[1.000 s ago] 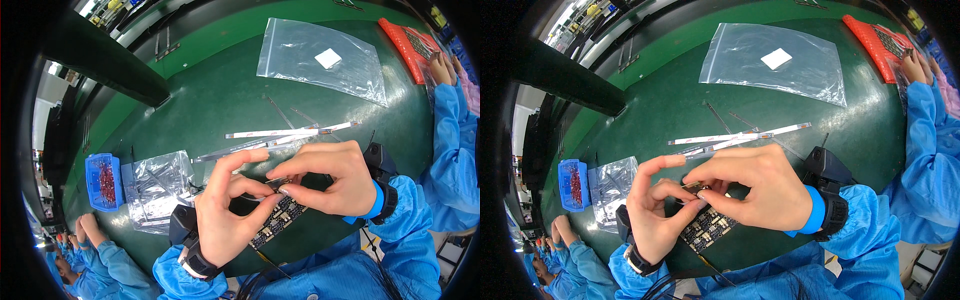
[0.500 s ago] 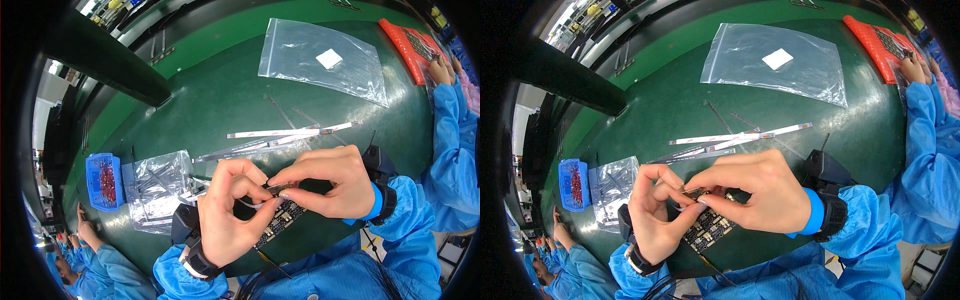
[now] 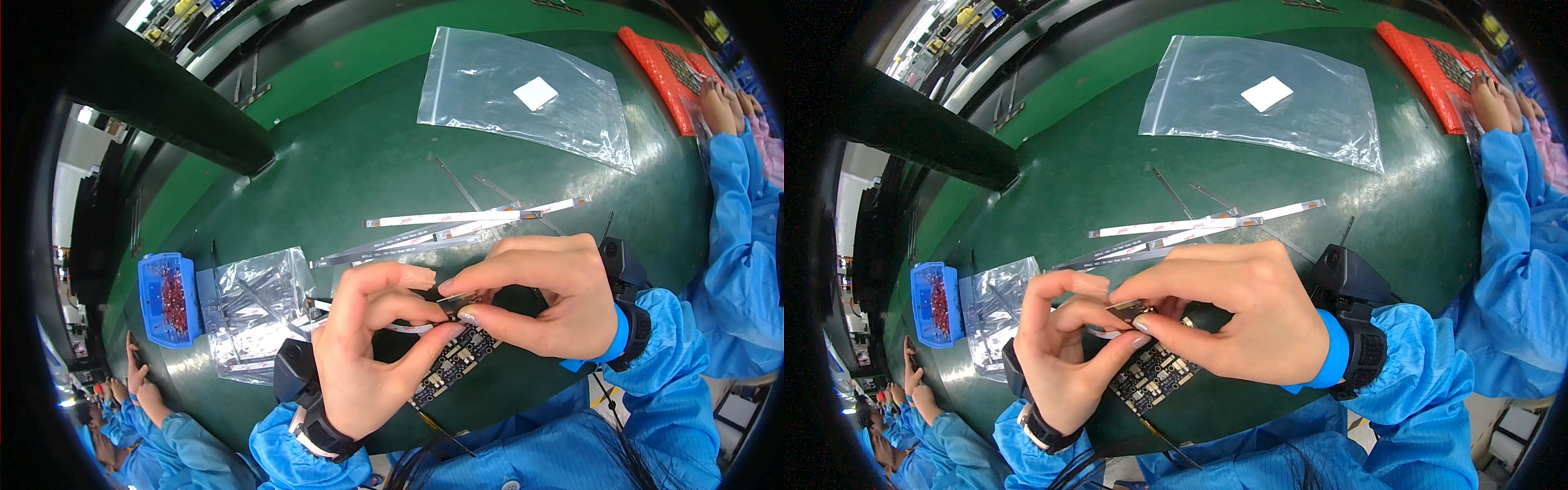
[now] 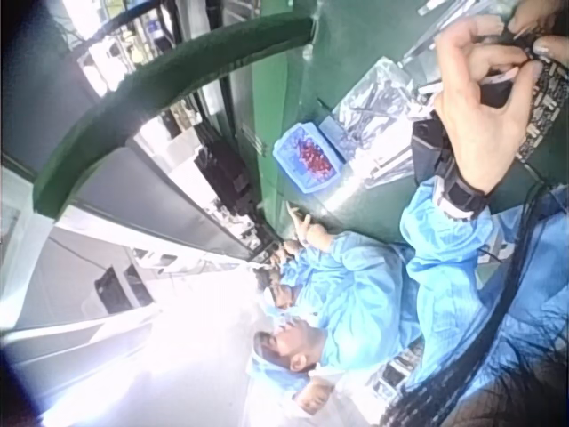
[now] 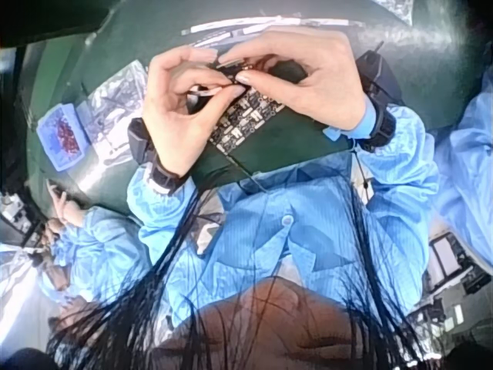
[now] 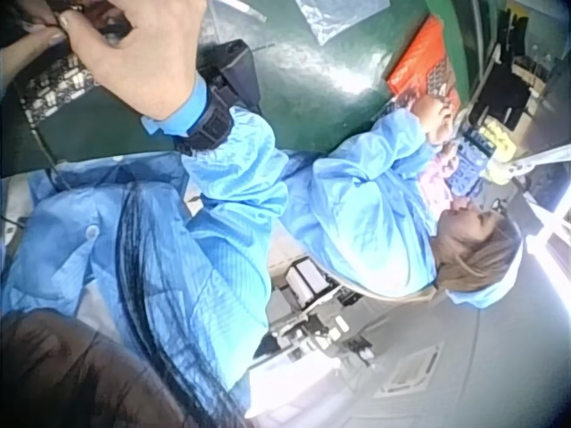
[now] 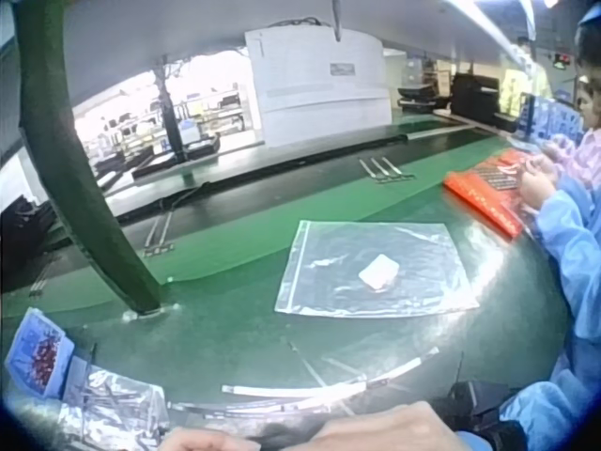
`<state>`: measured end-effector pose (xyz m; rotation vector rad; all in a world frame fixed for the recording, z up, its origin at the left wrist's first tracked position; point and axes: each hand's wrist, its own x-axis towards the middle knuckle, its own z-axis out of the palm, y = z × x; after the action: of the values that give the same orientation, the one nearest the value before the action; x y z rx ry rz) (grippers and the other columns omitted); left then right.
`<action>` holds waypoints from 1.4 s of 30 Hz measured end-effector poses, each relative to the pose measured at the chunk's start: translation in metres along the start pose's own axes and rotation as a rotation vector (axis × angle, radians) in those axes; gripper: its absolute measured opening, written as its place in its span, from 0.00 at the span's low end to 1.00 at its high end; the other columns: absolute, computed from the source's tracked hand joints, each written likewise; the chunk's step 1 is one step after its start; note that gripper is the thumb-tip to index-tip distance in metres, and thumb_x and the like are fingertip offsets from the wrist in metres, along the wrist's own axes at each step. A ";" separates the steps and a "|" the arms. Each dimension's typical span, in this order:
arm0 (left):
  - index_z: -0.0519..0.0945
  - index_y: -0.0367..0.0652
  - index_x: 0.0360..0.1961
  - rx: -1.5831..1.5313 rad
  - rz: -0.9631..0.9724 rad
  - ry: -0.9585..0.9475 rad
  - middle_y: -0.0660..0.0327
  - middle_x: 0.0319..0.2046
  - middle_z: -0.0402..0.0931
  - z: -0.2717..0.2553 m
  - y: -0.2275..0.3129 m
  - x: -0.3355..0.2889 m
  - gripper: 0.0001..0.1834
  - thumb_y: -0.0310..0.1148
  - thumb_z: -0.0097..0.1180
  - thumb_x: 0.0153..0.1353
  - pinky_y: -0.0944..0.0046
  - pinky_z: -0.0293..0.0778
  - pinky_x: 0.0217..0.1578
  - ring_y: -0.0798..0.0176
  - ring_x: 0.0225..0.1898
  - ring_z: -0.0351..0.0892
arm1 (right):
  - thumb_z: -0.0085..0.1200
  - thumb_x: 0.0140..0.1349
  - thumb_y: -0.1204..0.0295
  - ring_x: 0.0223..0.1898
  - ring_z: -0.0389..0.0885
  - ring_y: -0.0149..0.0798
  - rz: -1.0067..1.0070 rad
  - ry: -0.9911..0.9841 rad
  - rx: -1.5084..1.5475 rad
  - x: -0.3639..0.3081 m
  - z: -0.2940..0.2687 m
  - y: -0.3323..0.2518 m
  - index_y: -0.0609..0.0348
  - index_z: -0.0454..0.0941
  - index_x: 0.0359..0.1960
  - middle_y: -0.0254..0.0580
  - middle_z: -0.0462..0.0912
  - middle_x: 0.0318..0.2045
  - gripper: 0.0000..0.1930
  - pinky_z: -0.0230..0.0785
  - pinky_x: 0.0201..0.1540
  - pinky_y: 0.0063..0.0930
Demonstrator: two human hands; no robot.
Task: The person assembles electronic strips and plastic components onto circuit boards by hand, taking the components from blue bins.
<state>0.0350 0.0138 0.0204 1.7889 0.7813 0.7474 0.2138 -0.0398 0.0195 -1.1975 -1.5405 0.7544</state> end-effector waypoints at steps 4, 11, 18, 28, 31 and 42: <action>0.61 0.32 0.47 -0.037 -0.037 -0.047 0.57 0.38 0.72 0.000 0.005 -0.002 0.32 0.12 0.62 0.41 0.69 0.69 0.44 0.69 0.37 0.76 | 0.58 0.46 0.82 0.23 0.80 0.32 -0.005 0.005 -0.004 -0.001 -0.001 -0.001 0.61 0.80 0.34 0.40 0.81 0.26 0.11 0.72 0.25 0.20; 0.60 0.32 0.47 -0.043 0.005 -0.046 0.58 0.36 0.72 -0.001 0.000 -0.003 0.31 0.12 0.61 0.41 0.71 0.68 0.43 0.69 0.36 0.76 | 0.59 0.44 0.82 0.22 0.79 0.37 -0.065 0.043 -0.020 -0.004 0.003 0.002 0.60 0.80 0.33 0.42 0.80 0.24 0.12 0.70 0.24 0.24; 0.60 0.33 0.43 -0.096 -0.090 -0.065 0.61 0.31 0.71 -0.003 0.007 -0.001 0.28 0.12 0.60 0.42 0.72 0.65 0.41 0.71 0.34 0.74 | 0.59 0.43 0.82 0.21 0.77 0.39 -0.105 0.024 -0.023 -0.005 0.006 0.005 0.59 0.80 0.32 0.41 0.79 0.23 0.11 0.67 0.22 0.26; 0.65 0.39 0.39 0.008 -0.043 -0.065 0.62 0.26 0.78 -0.005 -0.004 -0.001 0.22 0.20 0.64 0.45 0.74 0.72 0.31 0.72 0.29 0.79 | 0.59 0.44 0.82 0.22 0.78 0.37 -0.096 -0.019 -0.034 -0.005 0.004 0.006 0.59 0.80 0.33 0.39 0.79 0.24 0.11 0.69 0.23 0.25; 0.65 0.39 0.42 0.059 0.041 0.004 0.62 0.30 0.79 -0.001 -0.004 0.000 0.24 0.21 0.64 0.45 0.73 0.74 0.34 0.69 0.32 0.80 | 0.56 0.47 0.83 0.29 0.81 0.30 0.174 0.001 0.103 -0.004 0.003 0.001 0.63 0.79 0.37 0.42 0.81 0.27 0.12 0.75 0.33 0.20; 0.62 0.35 0.46 0.100 0.098 -0.023 0.59 0.31 0.77 -0.003 -0.001 -0.001 0.28 0.15 0.60 0.44 0.68 0.68 0.42 0.68 0.37 0.75 | 0.56 0.49 0.82 0.31 0.82 0.31 0.183 -0.019 0.193 -0.001 0.003 0.004 0.64 0.79 0.37 0.44 0.81 0.29 0.12 0.76 0.35 0.22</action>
<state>0.0316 0.0146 0.0203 1.9341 0.7315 0.7613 0.2123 -0.0388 0.0144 -1.1990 -1.3516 1.0142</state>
